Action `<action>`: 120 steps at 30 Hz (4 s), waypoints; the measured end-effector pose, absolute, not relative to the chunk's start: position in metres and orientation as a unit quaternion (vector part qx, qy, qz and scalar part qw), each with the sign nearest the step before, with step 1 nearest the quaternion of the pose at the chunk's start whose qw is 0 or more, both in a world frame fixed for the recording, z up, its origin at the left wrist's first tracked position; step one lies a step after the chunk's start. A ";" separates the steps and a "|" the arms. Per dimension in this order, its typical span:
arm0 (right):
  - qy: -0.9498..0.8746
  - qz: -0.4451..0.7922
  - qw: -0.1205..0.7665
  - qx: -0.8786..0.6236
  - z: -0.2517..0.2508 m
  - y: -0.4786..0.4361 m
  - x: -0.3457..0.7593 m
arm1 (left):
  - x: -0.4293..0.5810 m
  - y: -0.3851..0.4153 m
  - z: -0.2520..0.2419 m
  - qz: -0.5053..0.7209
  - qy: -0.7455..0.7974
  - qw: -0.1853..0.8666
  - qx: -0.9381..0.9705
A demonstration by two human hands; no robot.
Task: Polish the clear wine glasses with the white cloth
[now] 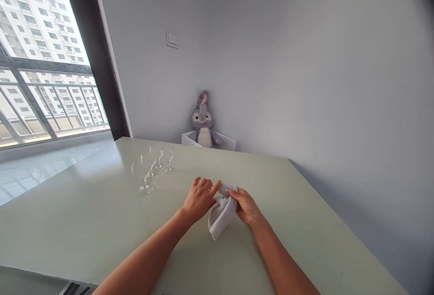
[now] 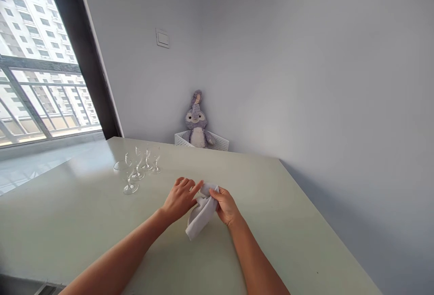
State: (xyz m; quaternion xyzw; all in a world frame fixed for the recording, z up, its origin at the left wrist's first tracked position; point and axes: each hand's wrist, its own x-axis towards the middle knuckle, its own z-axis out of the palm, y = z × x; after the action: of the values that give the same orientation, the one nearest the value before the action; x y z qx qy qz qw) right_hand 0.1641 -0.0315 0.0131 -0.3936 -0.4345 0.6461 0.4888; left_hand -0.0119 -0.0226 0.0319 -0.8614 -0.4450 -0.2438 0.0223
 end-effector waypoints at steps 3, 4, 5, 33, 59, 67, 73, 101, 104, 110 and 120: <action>-0.474 0.653 0.462 -0.368 0.016 -0.034 0.162 | -0.018 -0.018 0.033 -0.230 -0.453 -0.027 -0.861; -0.508 0.646 0.442 -0.361 0.020 -0.036 0.163 | -0.022 -0.016 0.035 -0.224 -0.457 -0.080 -0.857; -0.541 0.637 0.419 -0.354 0.025 -0.039 0.165 | -0.026 -0.014 0.036 -0.216 -0.455 -0.147 -0.851; -0.723 0.456 0.333 -0.399 0.041 -0.042 0.181 | -0.026 -0.014 0.036 -0.194 -0.416 -0.483 -0.746; -0.657 0.309 0.414 -0.549 0.013 -0.025 0.170 | -0.003 -0.028 0.011 -0.171 -0.386 -0.034 -0.906; -0.254 0.651 0.596 -0.396 0.003 -0.011 0.170 | 0.003 -0.025 0.000 -0.275 -0.480 -0.241 -0.798; -0.225 0.671 0.626 -0.329 0.001 -0.027 0.136 | 0.014 -0.025 -0.011 -0.391 -0.510 -0.313 -0.699; -0.787 -0.009 0.318 -0.528 0.000 -0.042 0.134 | 0.012 -0.031 0.009 -0.590 -0.430 -0.591 -0.343; -0.761 0.044 0.373 -0.529 0.000 -0.043 0.131 | 0.012 -0.034 0.011 -0.597 -0.397 -0.590 -0.371; -0.627 0.573 0.361 -0.385 0.017 -0.050 0.145 | 0.011 -0.045 0.029 -0.541 -0.257 -0.624 -0.502; -0.335 0.775 0.482 -0.234 0.012 -0.053 0.110 | 0.004 -0.042 0.026 -0.614 -0.282 -0.460 -0.575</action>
State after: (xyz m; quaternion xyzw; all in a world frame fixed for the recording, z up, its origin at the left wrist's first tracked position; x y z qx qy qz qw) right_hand 0.1096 -0.0532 0.0116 -0.2336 -0.3352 0.7751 0.4820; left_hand 0.0038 -0.0416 0.0262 -0.5754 -0.2820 -0.6143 -0.4605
